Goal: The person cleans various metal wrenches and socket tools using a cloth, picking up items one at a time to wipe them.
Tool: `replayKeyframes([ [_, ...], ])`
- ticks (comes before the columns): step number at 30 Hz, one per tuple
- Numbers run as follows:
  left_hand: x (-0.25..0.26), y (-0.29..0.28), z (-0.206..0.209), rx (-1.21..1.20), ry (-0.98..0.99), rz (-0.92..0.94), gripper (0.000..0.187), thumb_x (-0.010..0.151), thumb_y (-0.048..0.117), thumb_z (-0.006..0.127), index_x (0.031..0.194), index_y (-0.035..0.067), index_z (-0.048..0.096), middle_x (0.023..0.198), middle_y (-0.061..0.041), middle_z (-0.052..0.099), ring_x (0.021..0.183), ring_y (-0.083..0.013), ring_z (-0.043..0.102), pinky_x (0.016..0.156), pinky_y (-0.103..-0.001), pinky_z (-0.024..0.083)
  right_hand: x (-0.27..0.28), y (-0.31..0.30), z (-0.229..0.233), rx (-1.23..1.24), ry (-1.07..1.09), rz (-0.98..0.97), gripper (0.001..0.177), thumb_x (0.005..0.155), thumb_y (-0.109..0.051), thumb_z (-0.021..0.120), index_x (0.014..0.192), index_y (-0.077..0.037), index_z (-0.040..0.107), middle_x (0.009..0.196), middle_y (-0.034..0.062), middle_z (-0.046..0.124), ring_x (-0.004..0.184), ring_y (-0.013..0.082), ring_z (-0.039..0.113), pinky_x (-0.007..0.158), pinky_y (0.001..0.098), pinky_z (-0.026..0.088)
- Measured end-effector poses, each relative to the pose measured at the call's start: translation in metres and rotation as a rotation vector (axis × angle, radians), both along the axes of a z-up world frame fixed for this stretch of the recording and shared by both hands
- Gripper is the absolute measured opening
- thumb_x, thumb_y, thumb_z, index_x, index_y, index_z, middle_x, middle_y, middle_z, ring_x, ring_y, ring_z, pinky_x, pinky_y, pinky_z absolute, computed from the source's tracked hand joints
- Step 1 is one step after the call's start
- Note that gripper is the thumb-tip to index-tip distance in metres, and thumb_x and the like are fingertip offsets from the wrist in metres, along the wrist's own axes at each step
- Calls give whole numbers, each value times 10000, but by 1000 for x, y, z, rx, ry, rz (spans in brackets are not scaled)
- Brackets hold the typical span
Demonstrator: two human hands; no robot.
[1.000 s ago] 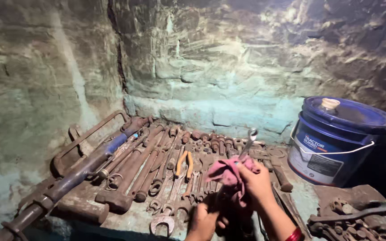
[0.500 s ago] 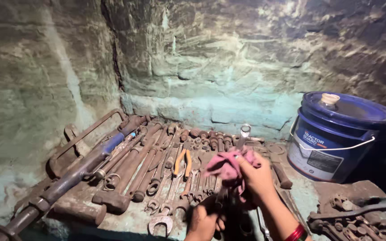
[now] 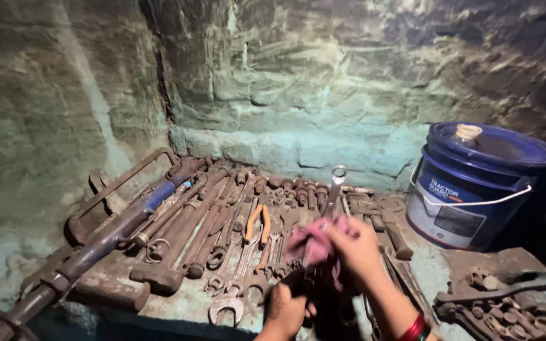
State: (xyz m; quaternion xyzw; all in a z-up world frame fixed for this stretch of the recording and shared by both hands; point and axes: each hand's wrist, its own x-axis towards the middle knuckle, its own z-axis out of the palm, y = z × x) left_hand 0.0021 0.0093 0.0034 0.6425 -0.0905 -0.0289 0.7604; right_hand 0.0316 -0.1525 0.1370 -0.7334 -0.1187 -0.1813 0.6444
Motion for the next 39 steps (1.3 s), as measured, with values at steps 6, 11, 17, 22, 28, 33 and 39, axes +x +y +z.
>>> replayKeyframes([
  [6,17,-4,-34,-104,1,-23,373,811,22,525,1127,65,717,695,-98,725,528,-180,649,492,-335,511,-7,7,19,65,32,-64,137,873,-180,724,847,-47,703,701,-43,650,605,49,549,543,253,442],
  [11,37,-1,-80,434,-167,107,221,766,174,646,754,-10,768,739,-170,760,659,-277,726,624,-397,562,4,12,-49,-277,49,-57,198,839,-190,790,773,-22,709,626,-18,618,581,62,509,520,280,398],
  [17,49,-14,-78,491,-627,530,485,651,124,617,1076,-106,663,1046,-364,663,998,-518,613,855,-546,505,6,4,-35,-47,86,72,153,854,-190,754,821,-40,742,720,-38,712,631,48,604,577,241,496],
  [22,69,-10,-1,740,-435,73,389,790,138,570,1150,59,696,1152,-245,698,1102,-414,642,963,-438,515,-15,-10,38,148,107,-93,171,918,-184,701,953,-23,750,692,23,640,515,130,510,448,309,401],
  [28,91,18,142,776,-508,-101,383,814,254,706,1164,102,745,1185,-167,738,1125,-305,680,964,-382,517,-14,-29,34,83,-96,-158,135,888,-135,708,949,-14,714,831,26,718,700,89,626,621,258,511],
  [33,79,-3,243,124,-566,-424,445,936,166,722,1360,74,625,1254,-95,699,1146,-192,652,1003,-336,523,10,-45,-5,-409,-259,-344,208,813,-108,759,958,24,690,914,123,696,814,159,640,742,321,526],
  [39,49,-29,272,372,-665,-252,316,844,57,672,1139,67,785,986,-55,805,920,-142,769,863,-292,596,5,-37,-9,-247,-160,-258,379,711,-99,714,1082,-29,678,942,59,742,839,111,705,784,311,562],
])
